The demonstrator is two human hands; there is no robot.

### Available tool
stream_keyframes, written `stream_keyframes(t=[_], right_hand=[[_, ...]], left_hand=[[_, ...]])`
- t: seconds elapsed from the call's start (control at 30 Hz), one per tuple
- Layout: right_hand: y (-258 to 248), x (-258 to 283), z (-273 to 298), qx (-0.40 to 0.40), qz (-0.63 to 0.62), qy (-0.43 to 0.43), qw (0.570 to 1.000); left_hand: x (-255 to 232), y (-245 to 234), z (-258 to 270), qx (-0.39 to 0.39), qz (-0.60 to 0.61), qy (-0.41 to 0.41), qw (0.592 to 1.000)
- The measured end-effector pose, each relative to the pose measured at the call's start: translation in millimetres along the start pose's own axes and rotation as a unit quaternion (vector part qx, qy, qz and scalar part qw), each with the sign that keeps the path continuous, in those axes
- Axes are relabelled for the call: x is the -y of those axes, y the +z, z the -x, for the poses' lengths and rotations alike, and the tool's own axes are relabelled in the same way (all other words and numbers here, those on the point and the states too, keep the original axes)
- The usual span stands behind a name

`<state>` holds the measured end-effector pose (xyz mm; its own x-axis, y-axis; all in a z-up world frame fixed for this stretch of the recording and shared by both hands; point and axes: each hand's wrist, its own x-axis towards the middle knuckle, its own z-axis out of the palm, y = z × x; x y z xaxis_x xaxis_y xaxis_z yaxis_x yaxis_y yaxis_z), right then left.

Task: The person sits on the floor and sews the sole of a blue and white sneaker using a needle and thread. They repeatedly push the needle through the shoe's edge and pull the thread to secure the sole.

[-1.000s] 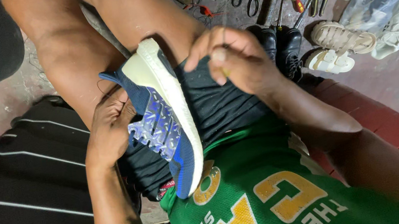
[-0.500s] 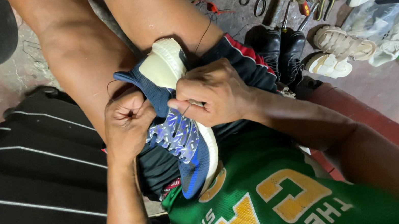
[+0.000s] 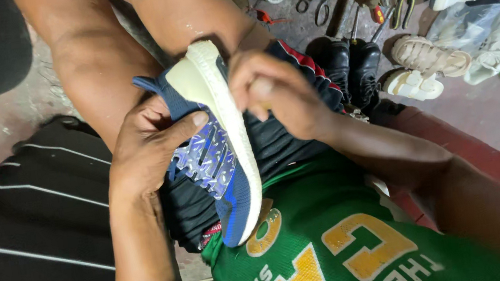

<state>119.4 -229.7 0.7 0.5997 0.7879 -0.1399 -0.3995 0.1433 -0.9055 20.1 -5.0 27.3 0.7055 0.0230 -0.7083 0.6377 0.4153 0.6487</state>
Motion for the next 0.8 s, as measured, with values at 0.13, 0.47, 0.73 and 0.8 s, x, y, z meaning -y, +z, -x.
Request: stream_keyframes(t=[0.13,0.47,0.73,0.8], right_hand=[[-23,9,15,-0.125,0.100,0.019,0.987],[8,64,36,-0.029,0.332,-0.027,0.943],[40,70,33,0.053,0.274,-0.090,0.956],[41,67,31,0.065,0.276,-0.106,0.953]], left_hand=[[14,-23,5,0.056,0.106,0.027,0.992],[53,-62,12,0.165,0.142,0.140,0.966],[53,-57,18,0.184,0.172,0.139,0.958],[54,-55,21,0.178,0.184,0.133,0.958]])
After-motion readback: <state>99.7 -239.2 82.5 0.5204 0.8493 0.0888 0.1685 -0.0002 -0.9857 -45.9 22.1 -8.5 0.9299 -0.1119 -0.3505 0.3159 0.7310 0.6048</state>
